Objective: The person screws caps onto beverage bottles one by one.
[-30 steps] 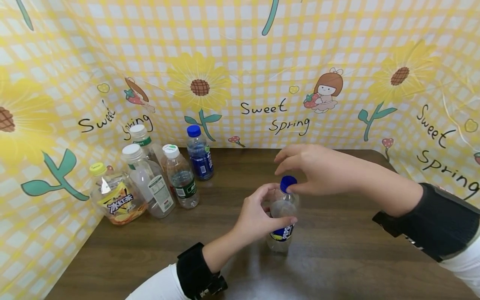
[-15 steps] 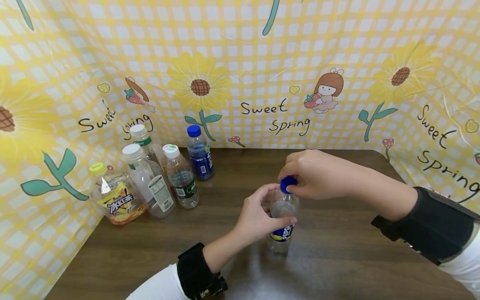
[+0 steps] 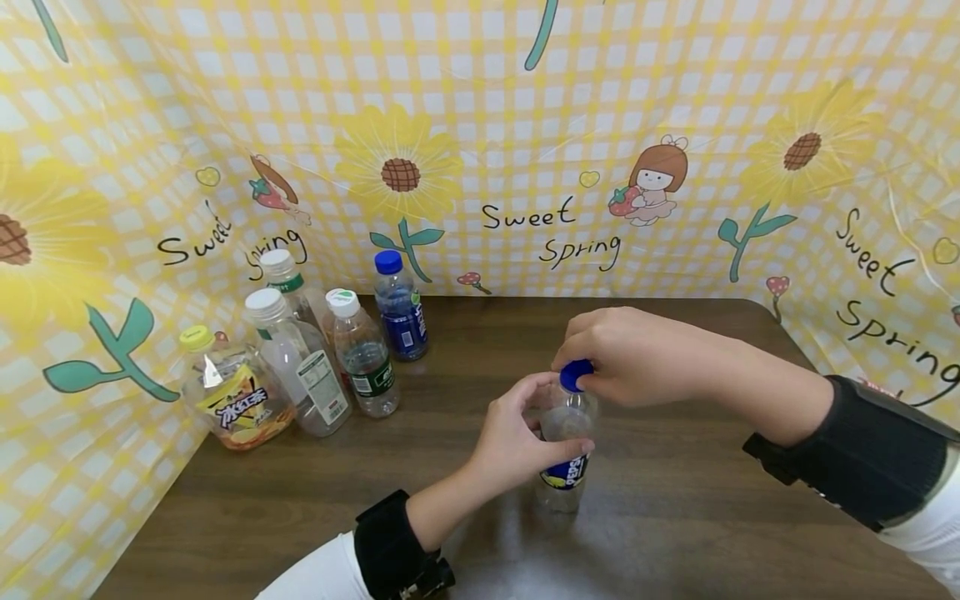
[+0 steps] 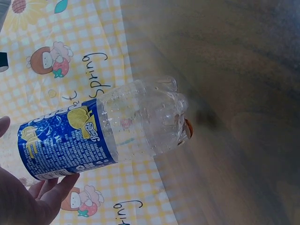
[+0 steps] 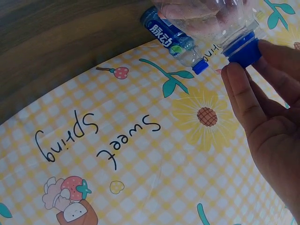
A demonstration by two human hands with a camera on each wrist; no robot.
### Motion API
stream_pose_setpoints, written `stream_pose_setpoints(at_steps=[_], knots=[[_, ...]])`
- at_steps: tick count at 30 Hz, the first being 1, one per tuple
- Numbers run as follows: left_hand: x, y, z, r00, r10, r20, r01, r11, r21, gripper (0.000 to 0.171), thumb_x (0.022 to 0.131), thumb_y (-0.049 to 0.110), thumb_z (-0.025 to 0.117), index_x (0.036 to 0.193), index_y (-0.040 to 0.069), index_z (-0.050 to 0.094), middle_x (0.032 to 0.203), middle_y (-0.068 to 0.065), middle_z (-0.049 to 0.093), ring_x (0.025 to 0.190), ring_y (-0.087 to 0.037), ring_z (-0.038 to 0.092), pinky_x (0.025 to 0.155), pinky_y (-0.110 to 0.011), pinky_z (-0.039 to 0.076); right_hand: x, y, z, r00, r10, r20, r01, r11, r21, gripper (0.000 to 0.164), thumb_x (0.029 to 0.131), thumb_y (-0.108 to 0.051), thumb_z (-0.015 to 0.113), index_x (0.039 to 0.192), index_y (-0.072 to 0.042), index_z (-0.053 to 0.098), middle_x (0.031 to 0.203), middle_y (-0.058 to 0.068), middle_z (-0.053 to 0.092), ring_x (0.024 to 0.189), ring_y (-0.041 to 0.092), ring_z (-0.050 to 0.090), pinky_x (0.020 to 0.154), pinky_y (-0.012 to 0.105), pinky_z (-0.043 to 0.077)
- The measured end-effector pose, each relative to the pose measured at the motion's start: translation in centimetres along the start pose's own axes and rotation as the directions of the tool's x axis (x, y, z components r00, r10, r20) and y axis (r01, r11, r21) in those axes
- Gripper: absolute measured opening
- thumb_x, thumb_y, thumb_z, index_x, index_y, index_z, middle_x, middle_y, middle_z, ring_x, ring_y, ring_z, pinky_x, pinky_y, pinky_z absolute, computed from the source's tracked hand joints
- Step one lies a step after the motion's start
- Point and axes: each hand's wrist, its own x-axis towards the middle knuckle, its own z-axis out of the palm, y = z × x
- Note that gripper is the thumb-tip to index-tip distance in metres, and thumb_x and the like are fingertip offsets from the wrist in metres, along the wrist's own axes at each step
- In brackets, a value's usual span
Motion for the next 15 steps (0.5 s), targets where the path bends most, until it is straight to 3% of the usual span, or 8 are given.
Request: stream_pose_setpoints(at_steps=[6,15], knots=[[0.3,0.1,0.2,0.999,0.034,-0.042,-0.034,0.999,0.005,0.066,0.071,0.013,0.088,0.129,0.012,0.056,0.112,0.001,0.064,0.101,-0.014,0.06,0.078,-0.028,0.055,-0.1,-0.2,0.3,0.999,-0.019,-0.051,0.015,0.997,-0.081,0.014,0.085,0.001,0.072,0.097,-0.004,0.067,0.087,-0.002,0.057,0.078,0.01,0.053,0.067,0.028,0.05],[0.4,0.2,0.3,0.996,0.055,-0.072,-0.054,0.998,0.017,0.064,0.071,0.013,0.088,0.127,0.006,0.058,0.112,-0.005,0.067,0.102,-0.017,0.063,0.08,-0.027,0.055,0.1,-0.3,1.6,0.993,0.021,-0.116,-0.049,0.967,-0.25,0.013,0.086,-0.009,0.075,0.088,-0.002,0.065,0.078,0.0,0.053,0.072,0.016,0.052,0.067,0.031,0.049]])
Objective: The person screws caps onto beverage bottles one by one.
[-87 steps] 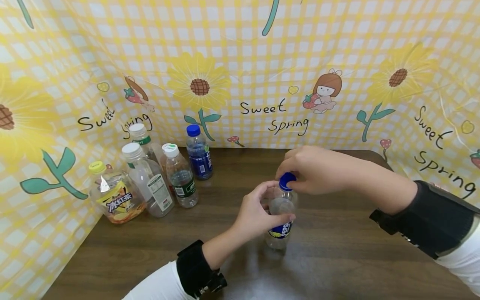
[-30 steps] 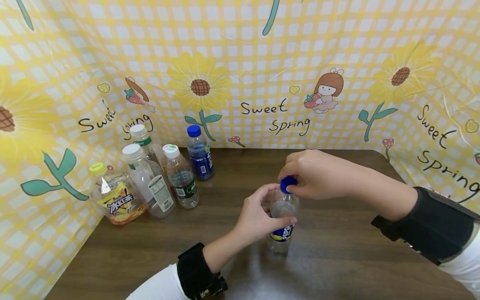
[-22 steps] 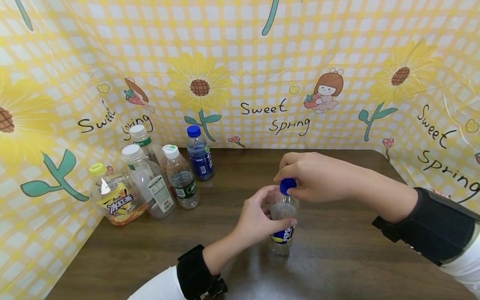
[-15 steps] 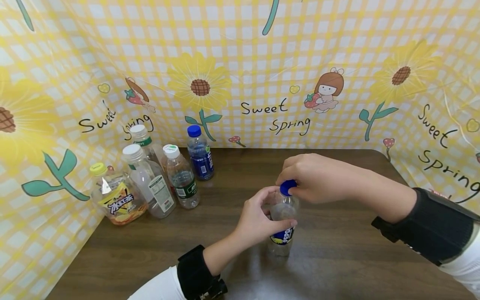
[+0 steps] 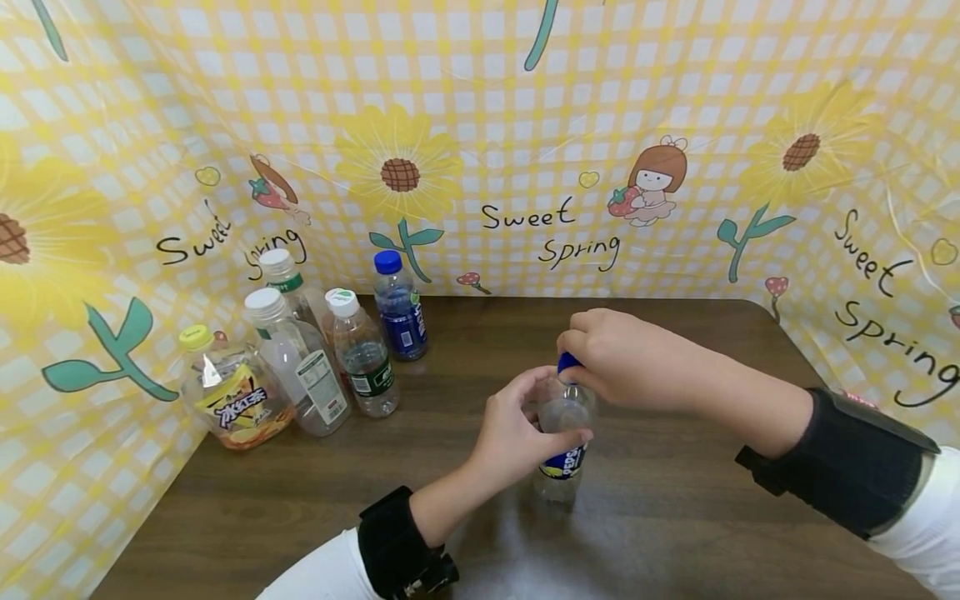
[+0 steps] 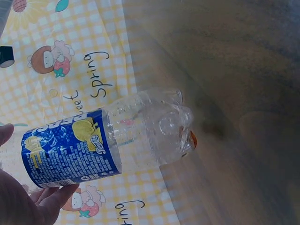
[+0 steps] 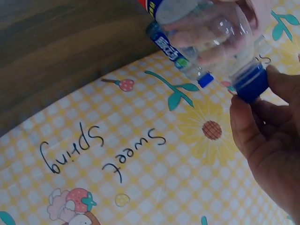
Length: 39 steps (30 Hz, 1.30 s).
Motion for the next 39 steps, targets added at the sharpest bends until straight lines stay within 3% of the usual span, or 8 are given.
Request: stream_pose_setpoints(at_steps=[5,12,16,21,26,31,35,39], knots=[[0.1,-0.3,0.0,1.0,0.001,-0.021,0.0,0.999,0.045,0.063,0.07,0.016,0.09,0.126,0.01,0.061,0.11,0.0,0.069,0.099,-0.012,0.064,0.08,-0.025,0.055,-0.1,-0.5,0.8,0.995,0.09,-0.054,-0.092,0.994,-0.051,0.016,0.085,-0.012,0.076,0.083,-0.002,0.064,0.075,0.0,0.053,0.07,0.018,0.052,0.066,0.032,0.048],[0.3,-0.2,0.0,0.997,0.027,-0.074,-0.017,0.991,0.135,0.066,0.067,0.02,0.091,0.127,0.012,0.064,0.111,0.0,0.071,0.099,-0.009,0.066,0.082,-0.026,0.055,0.3,-1.9,1.3,0.952,0.292,-0.092,-0.299,0.951,-0.078,0.02,0.085,-0.015,0.076,0.082,0.002,0.065,0.07,0.004,0.055,0.067,0.021,0.052,0.065,0.034,0.047],[0.3,-0.3,0.0,0.996,0.025,-0.083,-0.011,0.987,0.162,0.068,0.068,0.023,0.091,0.128,0.01,0.063,0.114,-0.002,0.07,0.104,-0.01,0.065,0.084,-0.027,0.054,0.4,-2.3,1.4,0.942,0.32,-0.101,-0.329,0.94,-0.092,0.02,0.085,-0.014,0.075,0.075,-0.001,0.063,0.066,0.002,0.051,0.064,0.02,0.05,0.062,0.033,0.045],[0.2,-0.5,-0.1,0.997,0.038,-0.07,-0.028,0.989,0.142,0.067,0.068,0.022,0.091,0.128,0.011,0.063,0.116,-0.002,0.07,0.105,-0.01,0.064,0.085,-0.028,0.054,0.3,-2.0,1.3,0.946,0.312,-0.093,-0.319,0.945,-0.073,0.021,0.085,-0.016,0.076,0.077,-0.001,0.064,0.068,0.002,0.053,0.066,0.019,0.051,0.062,0.031,0.046],[0.1,-0.6,-0.4,0.998,0.049,-0.044,-0.046,0.996,0.081,0.064,0.069,0.02,0.09,0.127,0.015,0.063,0.117,0.002,0.069,0.106,-0.009,0.064,0.084,-0.031,0.055,-0.1,-1.5,1.0,0.951,0.304,-0.059,-0.301,0.952,0.056,0.018,0.085,-0.018,0.076,0.087,-0.002,0.067,0.077,0.0,0.055,0.069,0.015,0.053,0.061,0.029,0.048],[-0.1,-0.6,-0.9,0.998,0.033,-0.045,-0.03,0.997,0.076,0.063,0.07,0.022,0.09,0.126,0.016,0.062,0.115,0.003,0.069,0.103,-0.01,0.064,0.084,-0.029,0.055,-1.3,-0.9,1.4,0.945,0.318,-0.076,-0.297,0.931,0.213,0.021,0.085,-0.02,0.077,0.1,-0.006,0.069,0.088,-0.002,0.061,0.075,0.009,0.058,0.065,0.028,0.051],[-0.3,-0.3,-1.3,0.999,0.013,-0.051,-0.008,0.995,0.097,0.065,0.07,0.021,0.09,0.127,0.014,0.06,0.115,0.001,0.068,0.106,-0.011,0.064,0.085,-0.029,0.054,-3.4,-0.1,2.8,0.926,0.351,-0.136,-0.29,0.896,0.336,0.025,0.085,-0.017,0.077,0.106,-0.008,0.068,0.095,-0.002,0.063,0.076,0.007,0.059,0.064,0.027,0.052],[-0.4,-0.3,-1.4,0.998,-0.009,-0.065,0.016,0.994,0.113,0.067,0.069,0.021,0.09,0.128,0.011,0.058,0.117,-0.002,0.068,0.107,-0.013,0.063,0.086,-0.03,0.054,-6.1,0.5,6.0,0.889,0.409,-0.206,-0.285,0.847,0.449,0.026,0.083,-0.01,0.077,0.107,-0.008,0.067,0.097,-0.002,0.063,0.075,0.005,0.057,0.059,0.026,0.052]])
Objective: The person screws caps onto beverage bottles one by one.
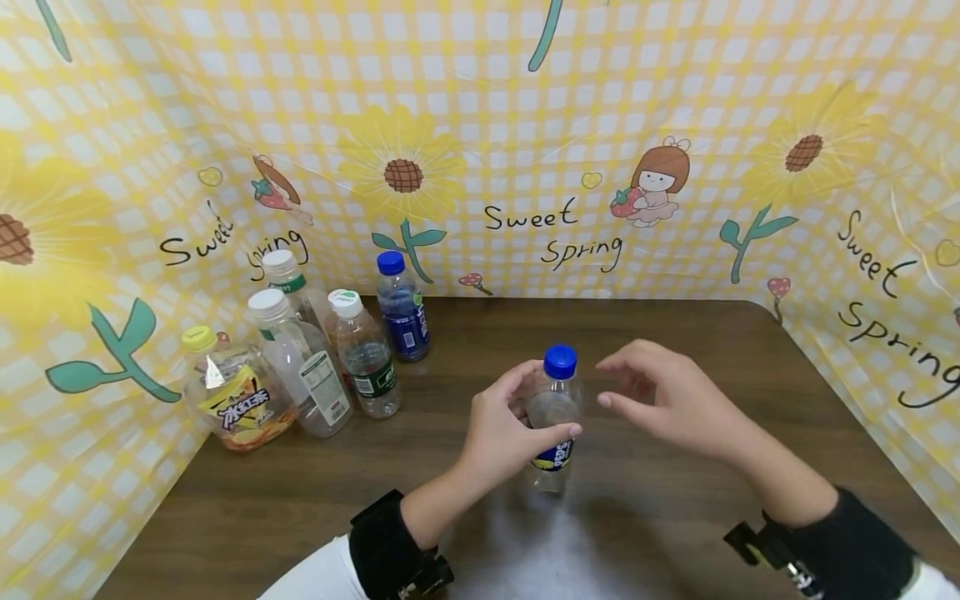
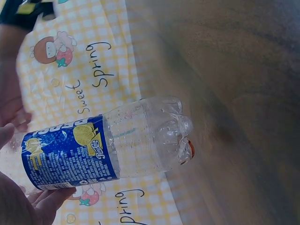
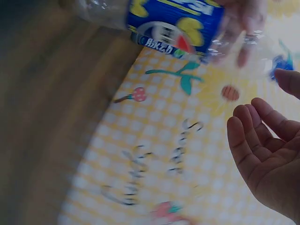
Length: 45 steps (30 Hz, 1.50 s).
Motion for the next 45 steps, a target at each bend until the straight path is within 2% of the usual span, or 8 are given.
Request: stream_pose_setpoints(at_steps=[5,12,18,23,32,38,40,45], knots=[[-0.2,-0.1,0.0,1.0,-0.007,-0.012,0.007,1.0,0.014,0.07,0.069,0.023,0.09,0.129,0.009,0.058,0.117,-0.004,0.068,0.108,-0.016,0.064,0.086,-0.032,0.054,-3.7,2.9,3.9,0.992,0.068,-0.102,-0.062,0.996,0.064,0.029,0.078,-0.002,0.079,0.104,-0.005,0.067,0.097,0.0,0.063,0.075,0.011,0.06,0.062,0.027,0.055],[-0.5,-0.4,-0.2,0.998,-0.043,-0.035,0.045,0.998,0.04,0.071,0.07,0.025,0.09,0.131,0.009,0.057,0.117,-0.003,0.067,0.107,-0.017,0.064,0.085,-0.034,0.055,-6.7,4.5,7.9,0.985,0.122,-0.122,-0.114,0.991,0.065,0.033,0.074,0.0,0.081,0.103,-0.006,0.067,0.102,0.002,0.062,0.081,0.018,0.062,0.068,0.032,0.056],[-0.6,-1.0,-0.2,0.998,-0.042,-0.042,0.043,0.999,0.03,0.069,0.07,0.026,0.09,0.129,0.008,0.057,0.116,-0.006,0.068,0.106,-0.019,0.065,0.086,-0.036,0.055,-7.7,4.9,9.1,0.983,0.156,-0.095,-0.153,0.987,0.043,0.032,0.073,-0.001,0.081,0.102,-0.005,0.068,0.104,0.0,0.06,0.085,0.024,0.063,0.071,0.035,0.056],[-0.5,-1.6,-0.5,0.997,-0.051,-0.055,0.053,0.998,0.032,0.07,0.07,0.025,0.09,0.13,0.009,0.057,0.117,-0.005,0.067,0.106,-0.018,0.064,0.086,-0.036,0.055,-8.0,4.8,9.6,0.986,0.149,-0.075,-0.146,0.988,0.045,0.029,0.075,-0.001,0.079,0.102,-0.004,0.068,0.106,0.001,0.059,0.086,0.024,0.064,0.072,0.037,0.056],[0.7,-2.3,-2.4,0.987,-0.045,-0.153,0.056,0.996,0.063,0.071,0.068,0.023,0.091,0.13,0.008,0.057,0.118,-0.007,0.068,0.108,-0.019,0.064,0.086,-0.037,0.055,-8.4,4.7,9.6,0.985,0.17,-0.034,-0.168,0.985,0.043,0.028,0.077,-0.004,0.08,0.103,-0.006,0.068,0.11,0.0,0.059,0.089,0.022,0.062,0.074,0.036,0.055],[2.6,-3.3,-4.8,0.961,-0.057,-0.269,0.076,0.995,0.062,0.071,0.068,0.02,0.09,0.129,0.007,0.057,0.119,-0.01,0.067,0.109,-0.023,0.063,0.09,-0.04,0.053,-8.6,4.9,9.3,0.984,0.177,-0.024,-0.176,0.984,0.039,0.028,0.078,-0.005,0.079,0.104,-0.007,0.068,0.111,0.0,0.058,0.09,0.02,0.061,0.074,0.035,0.054],[3.5,-3.7,-5.7,0.945,-0.061,-0.321,0.091,0.993,0.08,0.071,0.068,0.02,0.091,0.129,0.007,0.057,0.119,-0.011,0.066,0.11,-0.024,0.062,0.091,-0.039,0.052,-8.6,5.0,9.2,0.983,0.18,-0.025,-0.179,0.983,0.035,0.028,0.078,-0.005,0.079,0.104,-0.007,0.068,0.11,0.0,0.058,0.09,0.019,0.061,0.075,0.035,0.054],[5.8,-4.7,-7.7,0.892,-0.07,-0.447,0.145,0.98,0.137,0.071,0.071,0.022,0.089,0.132,0.008,0.056,0.122,-0.01,0.064,0.115,-0.025,0.059,0.097,-0.041,0.048,-8.6,5.0,8.9,0.978,0.208,-0.008,-0.208,0.977,0.037,0.028,0.08,-0.007,0.079,0.106,-0.007,0.068,0.113,0.0,0.058,0.092,0.018,0.06,0.077,0.038,0.054]])
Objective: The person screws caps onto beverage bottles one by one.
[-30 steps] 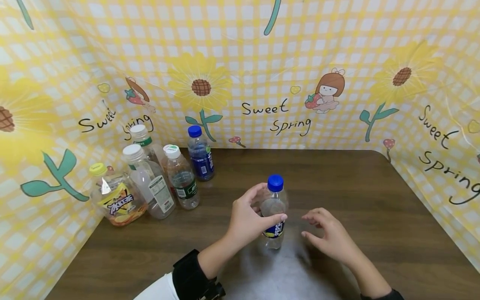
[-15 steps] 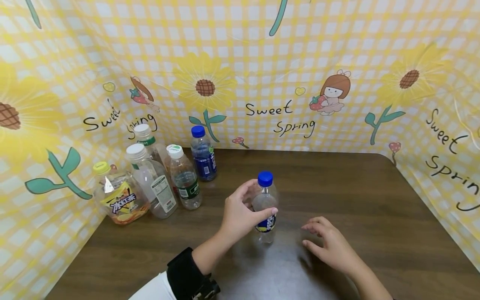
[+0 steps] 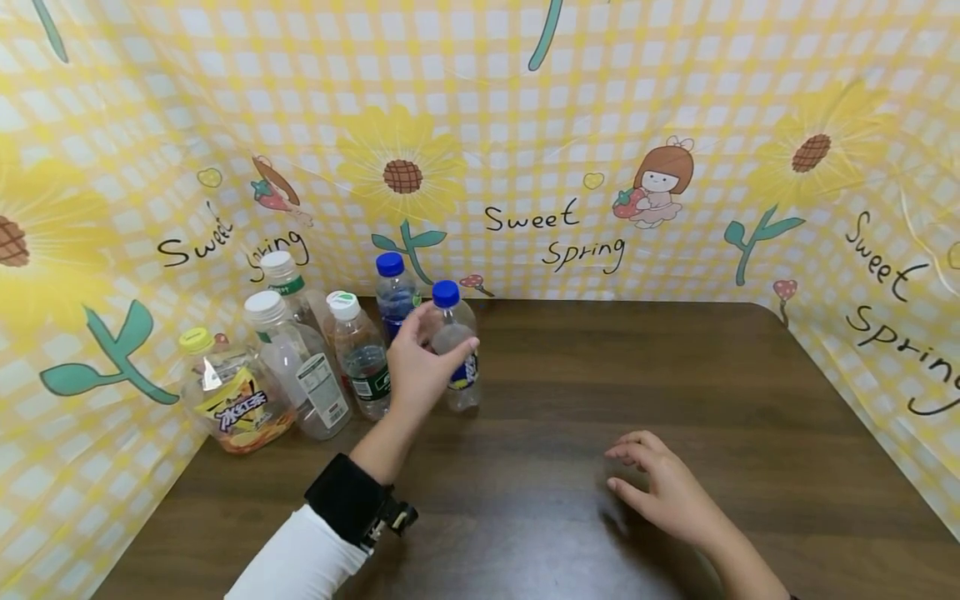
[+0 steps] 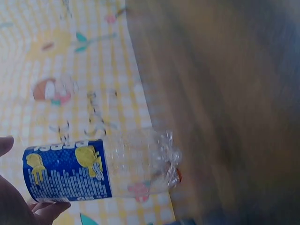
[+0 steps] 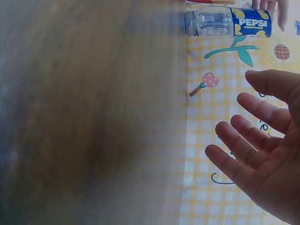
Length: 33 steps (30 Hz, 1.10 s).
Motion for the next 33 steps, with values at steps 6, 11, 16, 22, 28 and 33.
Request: stream_pose_setpoints(at_steps=[6,11,16,22,28,33], knots=[[2.7,-1.2,-0.2,0.995,-0.039,-0.094,0.044,0.998,0.055,0.073,0.077,0.025,0.085,0.138,0.007,0.049,0.128,-0.012,0.059,0.122,-0.027,0.054,0.1,-0.043,0.045,0.0,-0.3,-0.1,1.0,0.018,0.006,-0.018,1.0,0.005,0.027,0.082,-0.009,0.078,0.107,-0.007,0.068,0.115,0.001,0.057,0.094,0.018,0.059,0.079,0.04,0.054],[4.1,-2.2,-0.1,0.983,-0.103,-0.15,0.119,0.988,0.102,0.075,0.08,0.026,0.082,0.142,0.007,0.044,0.136,-0.014,0.054,0.128,-0.027,0.049,0.103,-0.042,0.042,0.0,-0.5,-0.3,1.0,0.024,0.013,-0.024,0.999,0.025,0.026,0.084,-0.01,0.077,0.108,-0.008,0.067,0.116,0.003,0.057,0.097,0.019,0.059,0.081,0.042,0.053],[5.0,-2.8,0.2,0.968,-0.176,-0.181,0.197,0.975,0.106,0.077,0.081,0.026,0.08,0.144,0.005,0.04,0.141,-0.016,0.049,0.131,-0.029,0.045,0.105,-0.042,0.04,-0.2,-0.5,-0.5,1.0,0.02,0.005,-0.02,0.999,0.032,0.025,0.084,-0.009,0.076,0.108,-0.008,0.067,0.116,0.006,0.057,0.096,0.021,0.059,0.08,0.043,0.054],[5.8,-3.5,0.6,0.949,-0.205,-0.239,0.24,0.963,0.125,0.078,0.08,0.023,0.079,0.144,0.003,0.038,0.136,-0.02,0.05,0.127,-0.034,0.046,0.104,-0.045,0.039,-0.3,-0.4,-0.5,1.0,0.005,-0.006,-0.005,1.0,0.028,0.025,0.084,-0.009,0.076,0.108,-0.008,0.067,0.116,0.006,0.057,0.094,0.022,0.06,0.078,0.041,0.054],[6.3,-3.8,0.5,0.937,-0.199,-0.288,0.255,0.952,0.172,0.078,0.079,0.024,0.078,0.143,0.002,0.039,0.136,-0.021,0.049,0.126,-0.038,0.045,0.104,-0.049,0.038,-0.4,-0.5,-0.4,1.0,0.02,0.02,-0.021,0.999,0.04,0.024,0.085,-0.01,0.075,0.108,-0.008,0.067,0.116,0.006,0.057,0.095,0.023,0.061,0.079,0.041,0.054],[6.4,-3.6,0.7,0.937,-0.219,-0.272,0.273,0.945,0.18,0.084,0.078,0.027,0.08,0.145,0.003,0.036,0.14,-0.021,0.046,0.129,-0.037,0.043,0.106,-0.048,0.036,-0.6,-0.5,-0.3,0.999,0.042,0.034,-0.044,0.998,0.052,0.024,0.085,-0.009,0.075,0.108,-0.006,0.067,0.117,0.008,0.056,0.096,0.024,0.061,0.08,0.043,0.054]])
